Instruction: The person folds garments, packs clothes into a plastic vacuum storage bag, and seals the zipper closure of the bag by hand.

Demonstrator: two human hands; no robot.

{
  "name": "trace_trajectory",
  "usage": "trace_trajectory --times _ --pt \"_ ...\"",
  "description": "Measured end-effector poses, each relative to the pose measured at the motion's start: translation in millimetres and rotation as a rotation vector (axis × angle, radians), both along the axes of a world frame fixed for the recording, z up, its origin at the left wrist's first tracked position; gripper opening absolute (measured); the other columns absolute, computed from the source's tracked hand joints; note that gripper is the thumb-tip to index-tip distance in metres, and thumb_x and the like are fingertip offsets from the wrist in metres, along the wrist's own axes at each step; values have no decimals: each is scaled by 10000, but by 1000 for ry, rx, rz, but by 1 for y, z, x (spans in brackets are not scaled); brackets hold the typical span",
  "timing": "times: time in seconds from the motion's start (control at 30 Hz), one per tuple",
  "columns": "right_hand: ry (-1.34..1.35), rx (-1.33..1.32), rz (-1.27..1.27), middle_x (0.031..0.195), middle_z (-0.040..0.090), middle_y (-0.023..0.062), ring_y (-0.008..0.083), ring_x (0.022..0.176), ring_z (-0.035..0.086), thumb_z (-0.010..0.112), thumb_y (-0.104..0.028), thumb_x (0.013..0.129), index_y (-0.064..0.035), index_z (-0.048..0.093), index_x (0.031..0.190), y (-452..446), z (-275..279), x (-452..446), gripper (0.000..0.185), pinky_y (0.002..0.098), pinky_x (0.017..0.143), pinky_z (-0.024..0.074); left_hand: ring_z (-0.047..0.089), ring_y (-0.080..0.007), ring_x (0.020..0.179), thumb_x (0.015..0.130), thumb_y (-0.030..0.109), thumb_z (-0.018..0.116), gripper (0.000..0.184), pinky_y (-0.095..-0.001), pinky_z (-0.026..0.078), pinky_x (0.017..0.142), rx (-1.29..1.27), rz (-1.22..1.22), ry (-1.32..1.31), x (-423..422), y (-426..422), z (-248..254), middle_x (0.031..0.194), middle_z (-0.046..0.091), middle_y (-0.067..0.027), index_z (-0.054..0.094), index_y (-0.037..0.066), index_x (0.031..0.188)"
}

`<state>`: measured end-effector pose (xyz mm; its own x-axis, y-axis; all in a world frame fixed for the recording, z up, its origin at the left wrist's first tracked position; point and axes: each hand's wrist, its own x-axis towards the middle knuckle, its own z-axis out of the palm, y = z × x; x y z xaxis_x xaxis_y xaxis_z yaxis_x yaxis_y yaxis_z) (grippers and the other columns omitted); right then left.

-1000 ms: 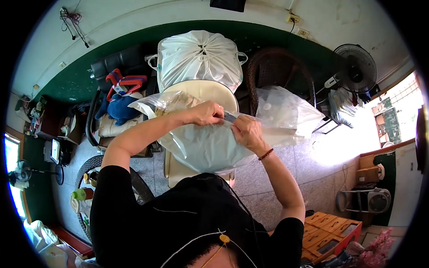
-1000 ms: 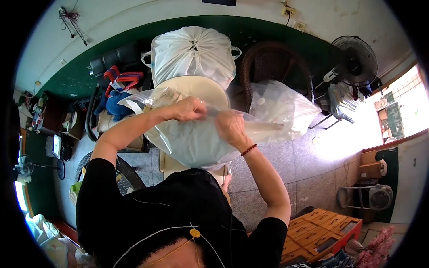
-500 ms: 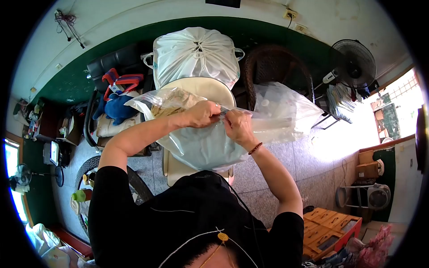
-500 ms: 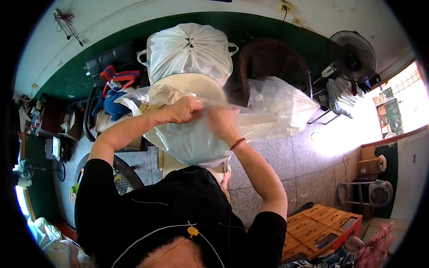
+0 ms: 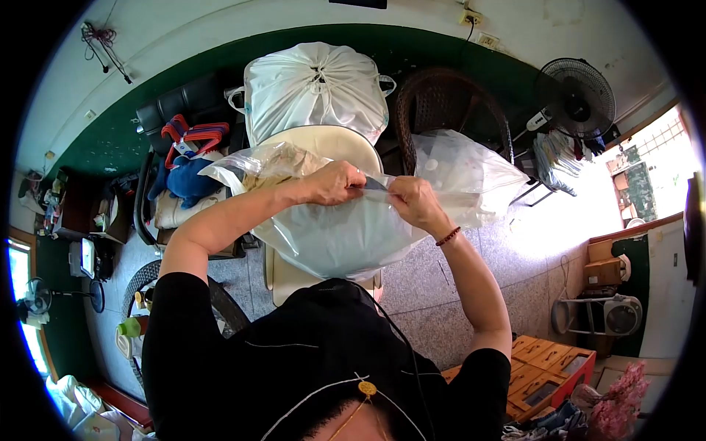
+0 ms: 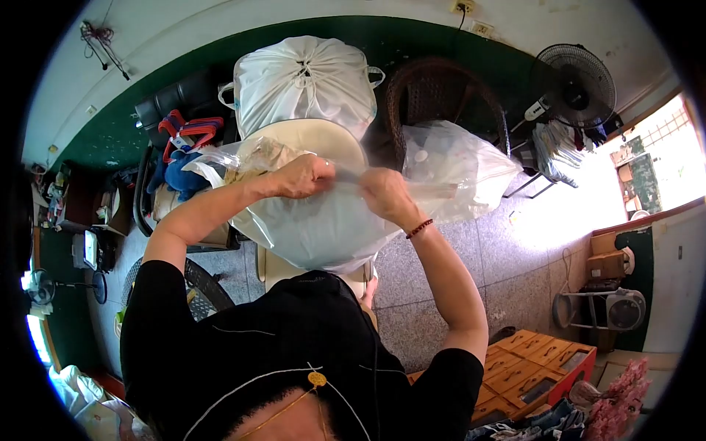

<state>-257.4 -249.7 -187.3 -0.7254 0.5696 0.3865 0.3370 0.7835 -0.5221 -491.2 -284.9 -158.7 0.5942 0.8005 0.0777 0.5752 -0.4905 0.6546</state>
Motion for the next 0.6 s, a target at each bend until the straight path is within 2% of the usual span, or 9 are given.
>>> trace_trajectory --times 0.17,0.27,0.33,0.37,0.47,0.53,0.6 --pt "9 46 -104 695 562 136 350 677 555 585 -82 694 -39 561 690 -5 -5 -6 49 431 593 430 578 -336 682 733 146 629 129 -401 441 616 113 2 37 -3 6 -12 726 598 -166 599 23 757" --pt "26 137 -69 699 568 130 326 630 565 636 -102 724 2 570 727 -6 7 0 123 389 555 446 585 -324 694 748 166 637 150 -393 445 636 24 65 62 2 6 1 723 601 -160 616 21 782" --pt "-29 -29 -3 702 574 125 322 638 570 629 -97 737 -1 586 751 -5 30 10 107 379 573 455 589 -314 704 762 172 638 160 -379 445 646 -95 12 26 7 10 4 721 603 -156 628 19 808" --pt "-30 -28 -6 702 574 125 322 638 570 629 -97 737 -1 586 751 -3 30 14 107 379 573 455 589 -314 704 762 172 638 160 -379 445 646 -94 9 25 8 10 4 721 603 -156 628 19 808" --pt "38 -75 6 675 544 132 340 671 546 595 -124 729 -48 560 694 -1 28 19 91 430 603 434 585 -315 694 752 143 629 141 -378 439 633 -132 -15 -61 10 11 -1 708 593 -162 609 5 777" --pt "-11 9 -27 679 542 131 340 672 548 584 -111 732 -51 560 712 -1 28 15 68 431 600 434 563 -273 649 772 134 592 154 -356 441 624 -52 -95 -94 10 15 -9 741 591 -154 589 27 882" --pt "-1 36 -61 683 541 132 340 679 549 580 -105 727 -51 553 724 0 19 10 61 433 600 433 566 -287 657 773 129 589 153 -362 442 625 -30 -83 -53 10 15 -11 743 590 -159 590 24 885"
